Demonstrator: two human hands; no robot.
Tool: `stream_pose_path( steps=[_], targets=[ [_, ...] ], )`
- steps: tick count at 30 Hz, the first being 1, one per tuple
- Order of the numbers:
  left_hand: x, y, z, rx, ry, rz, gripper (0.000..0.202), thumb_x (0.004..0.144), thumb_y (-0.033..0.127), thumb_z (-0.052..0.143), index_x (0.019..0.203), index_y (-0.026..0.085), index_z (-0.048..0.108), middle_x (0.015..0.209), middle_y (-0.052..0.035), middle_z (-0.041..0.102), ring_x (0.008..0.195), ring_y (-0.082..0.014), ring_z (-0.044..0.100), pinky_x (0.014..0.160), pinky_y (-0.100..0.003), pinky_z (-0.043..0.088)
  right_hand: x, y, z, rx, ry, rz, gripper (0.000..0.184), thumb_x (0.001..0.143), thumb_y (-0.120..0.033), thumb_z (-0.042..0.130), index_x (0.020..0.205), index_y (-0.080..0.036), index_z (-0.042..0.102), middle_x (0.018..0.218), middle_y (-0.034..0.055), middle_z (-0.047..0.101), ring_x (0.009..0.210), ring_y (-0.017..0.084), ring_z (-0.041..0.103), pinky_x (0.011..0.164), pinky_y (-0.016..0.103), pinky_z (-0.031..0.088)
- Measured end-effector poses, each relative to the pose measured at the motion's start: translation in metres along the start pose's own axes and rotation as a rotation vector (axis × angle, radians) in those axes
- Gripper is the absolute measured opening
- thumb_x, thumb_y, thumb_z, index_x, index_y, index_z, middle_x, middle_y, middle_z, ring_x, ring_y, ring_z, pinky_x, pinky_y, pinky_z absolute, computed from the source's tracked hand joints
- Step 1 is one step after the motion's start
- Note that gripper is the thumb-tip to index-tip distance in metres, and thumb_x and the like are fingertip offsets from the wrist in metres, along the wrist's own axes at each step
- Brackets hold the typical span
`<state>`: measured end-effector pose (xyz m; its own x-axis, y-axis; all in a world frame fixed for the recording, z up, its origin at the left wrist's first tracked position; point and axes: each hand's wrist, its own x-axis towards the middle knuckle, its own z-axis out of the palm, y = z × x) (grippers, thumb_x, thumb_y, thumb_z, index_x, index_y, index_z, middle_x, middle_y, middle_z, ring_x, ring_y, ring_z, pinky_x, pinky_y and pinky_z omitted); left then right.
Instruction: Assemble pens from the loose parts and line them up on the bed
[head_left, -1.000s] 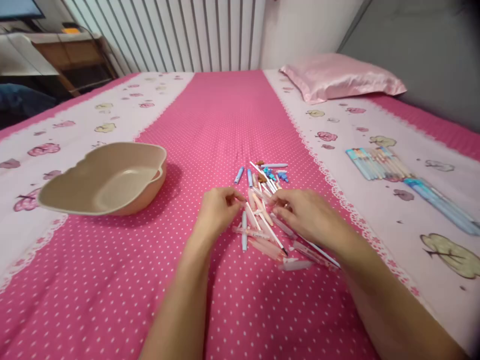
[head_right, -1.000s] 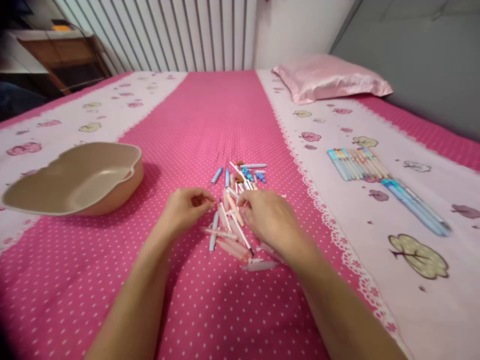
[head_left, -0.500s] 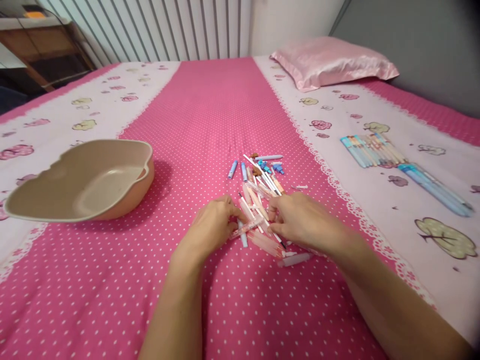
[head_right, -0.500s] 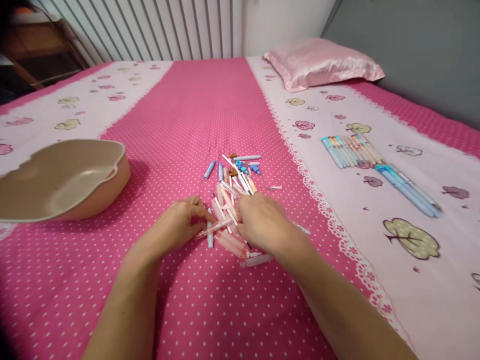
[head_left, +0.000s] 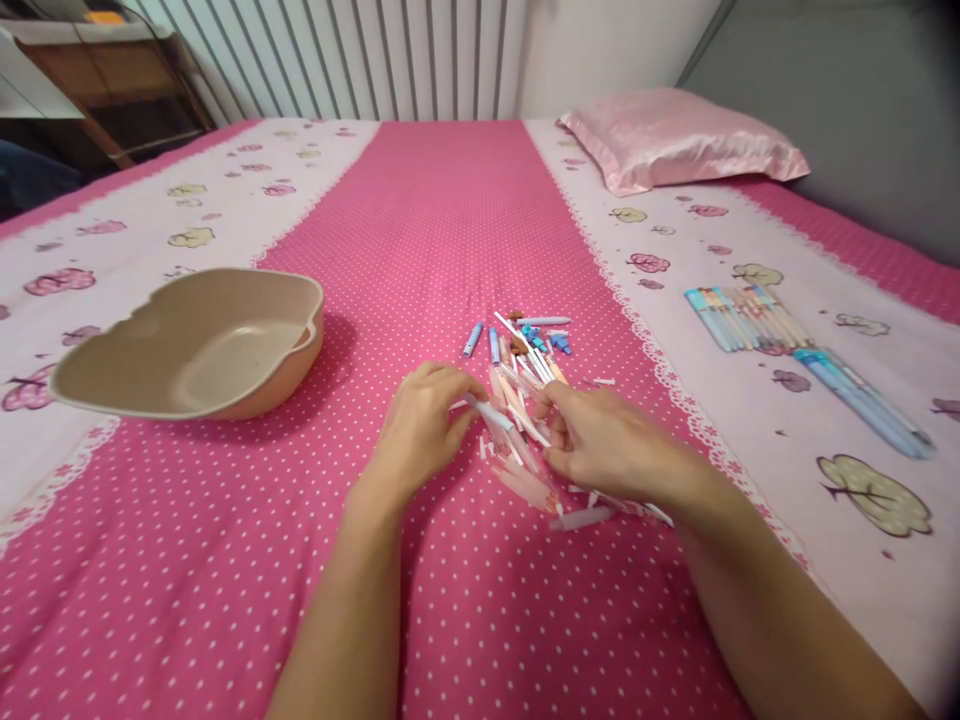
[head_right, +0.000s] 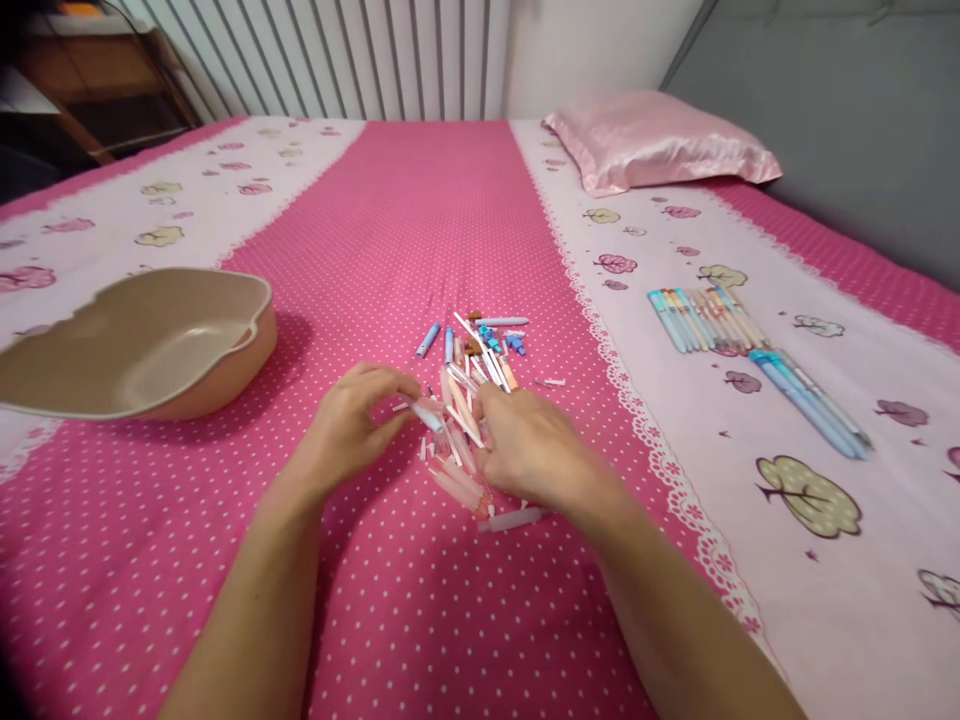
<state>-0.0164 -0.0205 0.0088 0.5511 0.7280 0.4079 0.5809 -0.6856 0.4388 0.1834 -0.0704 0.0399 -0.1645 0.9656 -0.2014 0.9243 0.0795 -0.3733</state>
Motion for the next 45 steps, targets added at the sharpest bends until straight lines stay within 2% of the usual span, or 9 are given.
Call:
stream_pose_path(
  steps=[3,6,8,12,16,19,28,35,45],
  targets=[
    [0.0,0.002,-0.001,-0.023,0.051,-0.007,0.012,0.079,0.01,0.056,0.088,0.015,0.063,0.086,-0.0063,0.067,0.085,-0.0203,0.059,0.08,-0.035,0.045,-0.003,0.005,-0.009,0.086,0.054,-0.006,0.025,0.066,-0.01,0.056,0.088,-0.02,0.06,0.06,-0.0019,0.059,0.055,0.014,0.051,0.049,0.026,0.03],
    [0.0,0.006,-0.001,-0.072,0.098,-0.049,0.011,0.081,0.015,0.058,0.091,0.016,0.063,0.088,-0.0056,0.069,0.084,-0.0189,0.062,0.079,-0.033,0.046,-0.002,0.008,-0.016,0.271,0.15,-0.012,0.013,0.069,-0.013,0.055,0.078,-0.019,0.062,0.055,-0.003,0.054,0.047,0.01,0.046,0.044,0.024,0.029],
    [0.0,0.01,-0.001,-0.123,0.122,-0.072,0.012,0.082,0.016,0.058,0.093,0.017,0.063,0.089,-0.0047,0.07,0.083,-0.0178,0.063,0.077,-0.031,0.047,0.0,0.009,-0.018,0.465,0.246,-0.033,0.008,0.072,-0.017,0.057,0.077,-0.017,0.063,0.058,-0.002,0.057,0.048,0.01,0.048,0.045,0.023,0.035],
    [0.001,0.016,0.003,-0.21,0.141,-0.09,0.015,0.083,0.016,0.056,0.096,0.018,0.065,0.089,-0.0037,0.072,0.081,-0.0163,0.065,0.074,-0.027,0.048,0.003,0.006,-0.023,0.799,0.48,-0.117,0.01,0.073,-0.021,0.065,0.082,-0.016,0.063,0.072,0.0018,0.064,0.063,0.013,0.06,0.059,0.025,0.049],
    [0.001,0.02,0.006,-0.274,0.122,-0.111,0.017,0.086,0.021,0.054,0.099,0.018,0.065,0.091,-0.004,0.072,0.081,-0.0161,0.066,0.074,-0.027,0.049,0.002,0.002,-0.027,0.956,0.722,-0.148,0.011,0.075,-0.021,0.067,0.085,-0.017,0.063,0.073,0.0,0.063,0.061,0.01,0.059,0.055,0.023,0.05],
    [0.001,0.02,0.006,-0.311,0.103,-0.124,0.018,0.087,0.024,0.054,0.098,0.019,0.066,0.092,-0.0041,0.072,0.082,-0.0164,0.066,0.074,-0.027,0.049,0.0,0.0,-0.028,1.009,0.816,-0.182,0.012,0.077,-0.021,0.066,0.089,-0.02,0.063,0.073,-0.0016,0.062,0.058,0.009,0.058,0.052,0.021,0.05],
    [0.0,0.021,0.004,-0.365,0.125,-0.13,0.017,0.087,0.025,0.055,0.098,0.018,0.067,0.091,-0.0039,0.073,0.081,-0.0157,0.066,0.075,-0.026,0.05,0.0,-0.006,-0.024,1.05,0.728,-0.201,0.01,0.079,-0.023,0.067,0.087,-0.018,0.063,0.071,-0.0021,0.06,0.056,0.008,0.058,0.051,0.021,0.051],
    [0.001,0.023,0.003,-0.374,0.117,-0.147,0.018,0.087,0.025,0.055,0.099,0.02,0.067,0.092,-0.004,0.073,0.083,-0.0167,0.067,0.076,-0.028,0.051,-0.001,-0.007,-0.025,1.022,0.779,-0.16,0.013,0.079,-0.025,0.067,0.089,-0.019,0.063,0.076,-0.0002,0.062,0.056,0.009,0.058,0.051,0.022,0.051],
    [-0.001,0.026,0.002,-0.47,0.144,-0.181,0.02,0.085,0.027,0.058,0.1,0.02,0.068,0.091,-0.0053,0.073,0.081,-0.0173,0.066,0.076,-0.029,0.051,0.001,-0.011,-0.017,1.05,0.635,-0.202,0.013,0.08,-0.026,0.066,0.091,-0.018,0.066,0.075,-0.0002,0.062,0.057,0.008,0.057,0.052,0.021,0.05]
  ],
)
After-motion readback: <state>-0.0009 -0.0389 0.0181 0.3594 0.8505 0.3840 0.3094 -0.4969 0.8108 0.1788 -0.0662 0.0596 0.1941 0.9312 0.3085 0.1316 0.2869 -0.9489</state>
